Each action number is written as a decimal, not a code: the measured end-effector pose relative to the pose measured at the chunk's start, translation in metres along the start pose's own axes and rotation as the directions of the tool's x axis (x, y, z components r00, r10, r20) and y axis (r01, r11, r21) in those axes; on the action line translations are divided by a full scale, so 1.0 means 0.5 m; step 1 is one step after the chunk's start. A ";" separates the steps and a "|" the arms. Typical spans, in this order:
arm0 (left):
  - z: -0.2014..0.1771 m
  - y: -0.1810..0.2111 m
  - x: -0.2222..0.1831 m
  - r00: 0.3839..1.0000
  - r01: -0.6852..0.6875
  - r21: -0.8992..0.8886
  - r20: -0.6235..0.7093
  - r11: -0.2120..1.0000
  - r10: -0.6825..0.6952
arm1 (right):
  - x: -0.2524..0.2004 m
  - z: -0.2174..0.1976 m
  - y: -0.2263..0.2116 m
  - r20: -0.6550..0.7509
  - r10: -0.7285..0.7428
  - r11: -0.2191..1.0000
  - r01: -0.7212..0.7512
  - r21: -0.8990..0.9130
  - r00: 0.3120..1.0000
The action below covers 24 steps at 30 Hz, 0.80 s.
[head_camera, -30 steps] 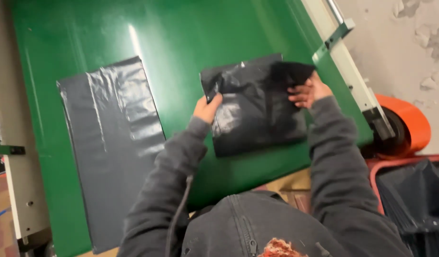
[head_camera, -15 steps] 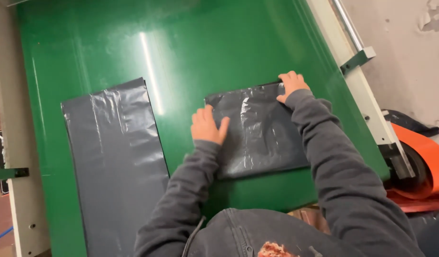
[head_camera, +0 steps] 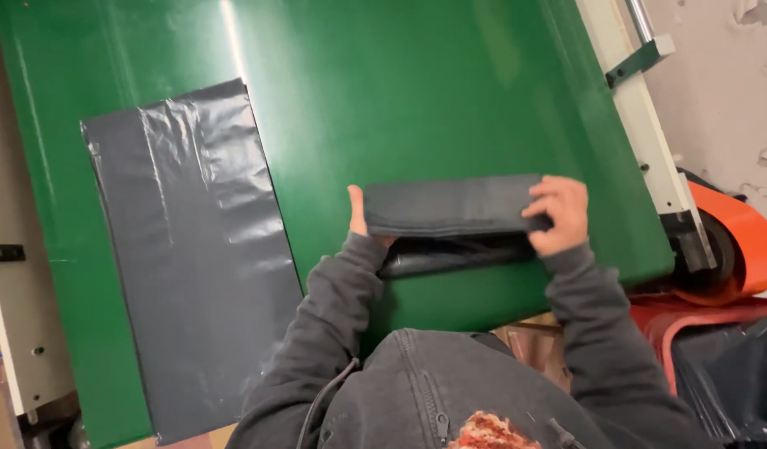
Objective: Folding plastic bags coming from a production line and placing them into a plastic crate.
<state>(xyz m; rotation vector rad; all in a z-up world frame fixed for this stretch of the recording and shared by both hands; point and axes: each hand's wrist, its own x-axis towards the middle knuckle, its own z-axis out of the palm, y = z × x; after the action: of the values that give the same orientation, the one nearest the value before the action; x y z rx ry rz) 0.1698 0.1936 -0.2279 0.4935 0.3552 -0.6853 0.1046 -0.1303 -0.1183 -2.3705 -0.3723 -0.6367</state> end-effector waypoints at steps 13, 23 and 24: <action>0.152 -0.041 -0.117 0.588 -0.104 0.825 0.502 -0.556 0.635 | -0.020 -0.018 -0.099 0.191 0.010 1.000 -0.014 0.022 0.982; 0.106 -0.131 -0.138 0.857 -0.047 0.643 0.419 -0.765 0.300 | -0.056 0.149 -0.032 0.341 0.205 0.979 -0.187 -0.087 0.917; 0.099 -0.107 -0.160 0.857 -0.099 0.633 0.447 -0.768 0.258 | -0.065 0.138 0.010 0.297 0.237 0.963 -0.182 -0.199 0.925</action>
<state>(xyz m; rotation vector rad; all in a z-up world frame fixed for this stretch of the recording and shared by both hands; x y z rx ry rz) 0.0833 0.1721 -0.1663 2.7011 -0.7506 -0.0546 0.1032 -0.0925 -0.1846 -2.6356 -0.2012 -0.1880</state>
